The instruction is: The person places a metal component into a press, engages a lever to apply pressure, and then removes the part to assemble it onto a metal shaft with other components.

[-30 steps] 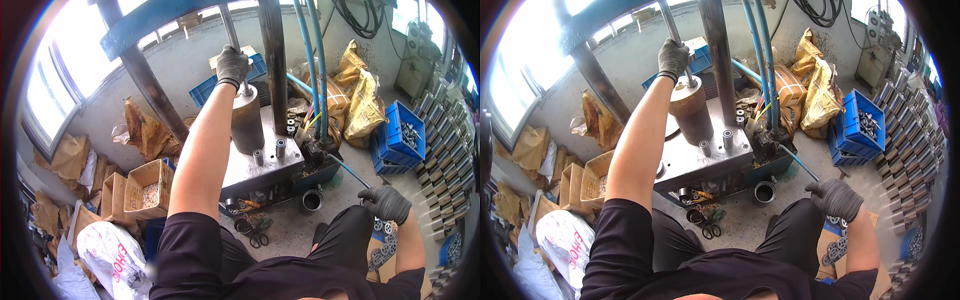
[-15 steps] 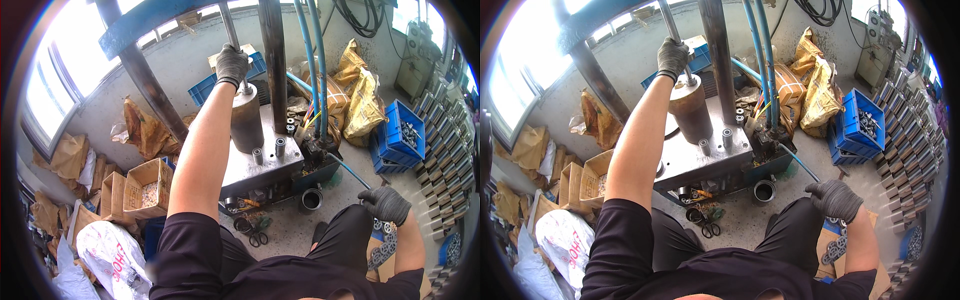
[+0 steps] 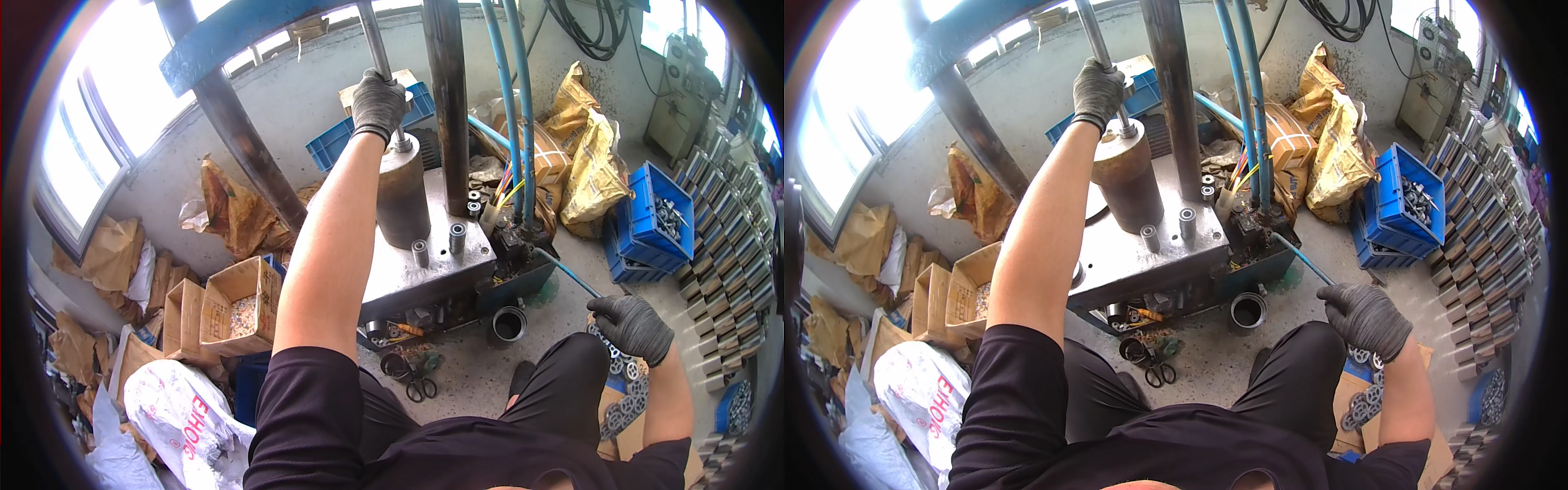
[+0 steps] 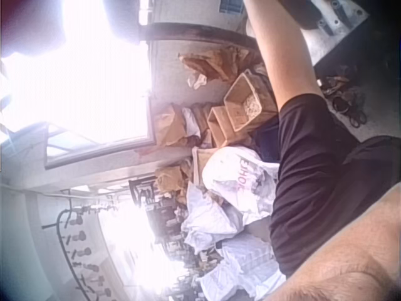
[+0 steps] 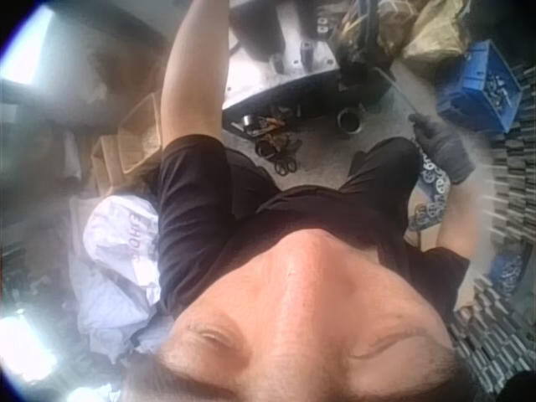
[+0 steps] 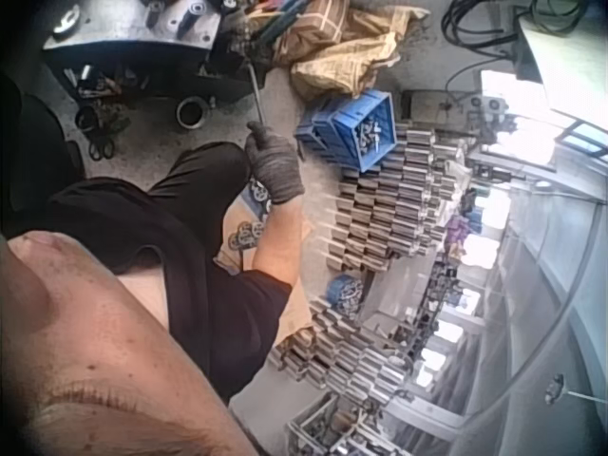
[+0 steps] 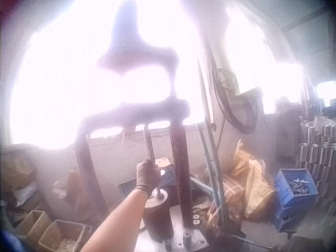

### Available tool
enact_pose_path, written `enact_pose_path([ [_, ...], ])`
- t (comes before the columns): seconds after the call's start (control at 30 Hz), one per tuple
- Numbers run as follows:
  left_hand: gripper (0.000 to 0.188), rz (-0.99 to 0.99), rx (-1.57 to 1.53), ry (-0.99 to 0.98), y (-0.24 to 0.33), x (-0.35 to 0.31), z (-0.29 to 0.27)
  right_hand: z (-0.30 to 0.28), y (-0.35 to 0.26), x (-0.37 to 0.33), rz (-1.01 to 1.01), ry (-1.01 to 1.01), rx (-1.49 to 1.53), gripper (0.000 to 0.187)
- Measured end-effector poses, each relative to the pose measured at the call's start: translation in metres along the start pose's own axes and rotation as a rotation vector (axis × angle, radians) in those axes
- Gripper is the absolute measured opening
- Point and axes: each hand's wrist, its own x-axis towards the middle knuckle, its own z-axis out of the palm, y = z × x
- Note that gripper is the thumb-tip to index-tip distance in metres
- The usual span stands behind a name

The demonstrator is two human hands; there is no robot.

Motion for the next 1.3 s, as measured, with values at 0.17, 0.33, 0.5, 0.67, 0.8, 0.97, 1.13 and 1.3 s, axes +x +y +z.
enact_pose_path([
  [0.17, 0.031, -0.007, 0.022, -0.003, 0.005, -0.002, 0.000, -0.003, -0.003, 0.002, -0.088, 0.199, -0.023, 0.025],
  [0.33, 0.038, 0.003, 0.110, 0.018, 0.001, -0.002, -0.002, -0.046, -0.008, 0.086, -0.322, 0.766, -0.286, 0.022],
  [0.5, 0.039, 0.018, 0.119, 0.022, 0.006, -0.004, 0.000, -0.089, -0.011, 0.169, -0.306, 0.890, -0.278, 0.018],
  [0.67, 0.033, 0.004, 0.018, 0.014, 0.006, -0.008, -0.004, -0.102, -0.004, 0.215, -0.225, 0.910, -0.356, 0.014],
  [0.8, 0.024, -0.026, -0.180, 0.022, 0.009, -0.020, 0.000, -0.109, -0.013, 0.212, -0.054, 0.758, -0.347, 0.028],
  [0.97, 0.015, 0.290, -0.510, 0.137, -0.047, -0.028, 0.018, -0.106, -0.023, 0.215, 0.014, 0.730, -0.292, 0.038],
  [1.13, 0.026, 0.323, -1.241, -0.013, -0.024, -0.158, 0.006, -0.100, -0.021, 0.202, -0.008, 0.758, -0.357, 0.039],
  [1.3, 0.031, -0.103, -1.330, -0.012, -0.043, -0.287, -0.013, -0.096, -0.026, 0.172, 0.038, 0.697, -0.329, 0.030],
])
